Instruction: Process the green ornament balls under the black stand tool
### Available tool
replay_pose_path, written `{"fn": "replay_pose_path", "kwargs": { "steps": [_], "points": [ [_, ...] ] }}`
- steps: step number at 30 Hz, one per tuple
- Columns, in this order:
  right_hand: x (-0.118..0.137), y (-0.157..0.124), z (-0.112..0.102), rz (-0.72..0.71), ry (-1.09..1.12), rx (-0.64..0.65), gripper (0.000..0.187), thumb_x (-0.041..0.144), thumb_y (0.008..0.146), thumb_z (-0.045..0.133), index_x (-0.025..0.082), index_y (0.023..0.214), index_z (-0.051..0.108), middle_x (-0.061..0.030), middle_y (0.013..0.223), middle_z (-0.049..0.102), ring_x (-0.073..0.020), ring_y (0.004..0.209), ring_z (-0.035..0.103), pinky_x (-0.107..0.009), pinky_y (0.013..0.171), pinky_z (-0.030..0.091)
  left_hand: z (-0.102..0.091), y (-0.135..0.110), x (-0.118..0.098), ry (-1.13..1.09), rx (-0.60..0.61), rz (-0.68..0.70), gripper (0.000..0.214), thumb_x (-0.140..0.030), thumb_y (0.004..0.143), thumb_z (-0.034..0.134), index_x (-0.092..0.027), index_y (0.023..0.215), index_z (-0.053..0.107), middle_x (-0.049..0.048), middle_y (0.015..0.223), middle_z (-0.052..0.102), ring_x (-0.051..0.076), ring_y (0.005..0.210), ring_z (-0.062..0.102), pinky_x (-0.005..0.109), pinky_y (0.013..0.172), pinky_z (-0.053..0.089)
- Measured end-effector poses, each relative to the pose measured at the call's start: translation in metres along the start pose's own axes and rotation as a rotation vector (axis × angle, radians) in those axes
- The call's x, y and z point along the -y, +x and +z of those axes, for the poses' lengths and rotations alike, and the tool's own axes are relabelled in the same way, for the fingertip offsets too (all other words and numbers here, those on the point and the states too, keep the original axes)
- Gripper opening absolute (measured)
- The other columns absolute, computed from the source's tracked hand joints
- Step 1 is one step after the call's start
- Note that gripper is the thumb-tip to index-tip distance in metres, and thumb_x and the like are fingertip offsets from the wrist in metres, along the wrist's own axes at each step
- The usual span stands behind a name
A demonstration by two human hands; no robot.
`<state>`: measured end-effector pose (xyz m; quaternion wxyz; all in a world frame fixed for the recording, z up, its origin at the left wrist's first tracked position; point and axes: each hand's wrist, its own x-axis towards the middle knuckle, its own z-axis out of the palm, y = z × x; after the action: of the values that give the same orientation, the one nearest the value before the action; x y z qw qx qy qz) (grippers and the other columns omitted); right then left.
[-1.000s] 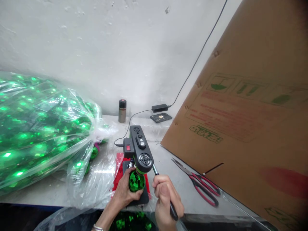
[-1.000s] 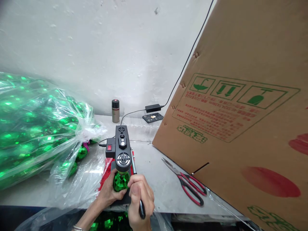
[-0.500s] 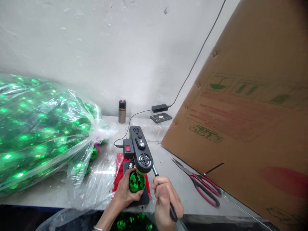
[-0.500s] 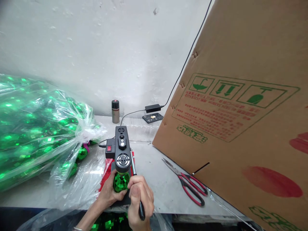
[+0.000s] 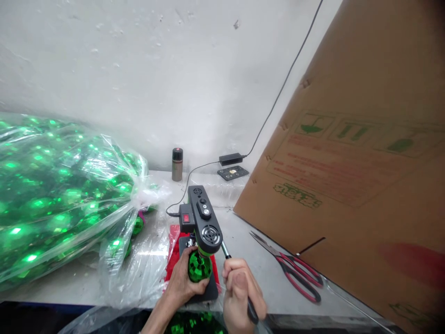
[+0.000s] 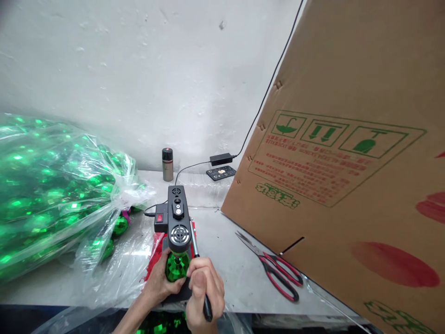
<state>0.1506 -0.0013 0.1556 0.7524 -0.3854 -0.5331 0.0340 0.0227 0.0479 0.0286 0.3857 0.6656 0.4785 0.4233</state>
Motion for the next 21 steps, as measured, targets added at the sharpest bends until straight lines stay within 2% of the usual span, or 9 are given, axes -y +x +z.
{"fn": "replay_pose_path", "kwargs": {
  "steps": [6,10,15,18,21],
  "points": [
    [-0.002,-0.004,0.001,-0.005,-0.006,-0.028,0.046,0.021,0.114,0.049,0.024,0.068,0.047,0.0052,0.059,0.046,-0.0124,0.055,0.056,-0.025,0.050,0.037,-0.001,0.000,0.001,0.000,0.007,0.006,0.079,-0.032,0.065,0.081,-0.019,0.140,0.062,0.0099,0.112,0.082,0.035,0.098,0.083,0.053,0.096,0.069],
    [-0.007,-0.017,-0.001,-0.013,-0.029,-0.001,0.046,0.019,0.115,0.046,0.023,0.069,0.049,0.0029,0.065,0.053,-0.0115,0.055,0.056,-0.025,0.049,0.036,0.000,-0.001,0.001,0.016,-0.004,0.008,0.078,-0.029,0.063,0.081,-0.021,0.139,0.064,0.0095,0.114,0.081,0.035,0.099,0.082,0.051,0.095,0.069],
    [-0.025,-0.031,-0.006,-0.090,-0.032,0.040,0.048,0.026,0.118,0.043,0.023,0.072,0.051,0.0017,0.070,0.059,-0.0134,0.061,0.060,-0.027,0.059,0.048,0.001,-0.001,-0.001,0.026,0.018,-0.031,0.080,-0.029,0.062,0.082,-0.020,0.139,0.063,0.0120,0.122,0.081,0.036,0.107,0.082,0.053,0.101,0.067],
    [-0.029,-0.029,-0.011,-0.128,-0.034,0.103,0.049,0.035,0.119,0.045,0.023,0.073,0.056,0.0004,0.074,0.066,-0.0145,0.064,0.063,-0.029,0.062,0.051,-0.001,-0.002,-0.003,0.033,0.018,-0.042,0.081,-0.033,0.064,0.080,-0.018,0.141,0.062,0.0133,0.124,0.081,0.037,0.110,0.082,0.053,0.102,0.067],
    [-0.017,-0.014,-0.011,-0.109,-0.047,0.121,0.049,0.031,0.119,0.043,0.023,0.072,0.053,0.0008,0.072,0.064,-0.0138,0.063,0.061,-0.028,0.059,0.047,-0.002,-0.001,-0.005,0.015,0.018,-0.032,0.079,-0.035,0.065,0.080,-0.017,0.140,0.062,0.0136,0.124,0.081,0.037,0.110,0.082,0.053,0.103,0.066]
  ]
}}
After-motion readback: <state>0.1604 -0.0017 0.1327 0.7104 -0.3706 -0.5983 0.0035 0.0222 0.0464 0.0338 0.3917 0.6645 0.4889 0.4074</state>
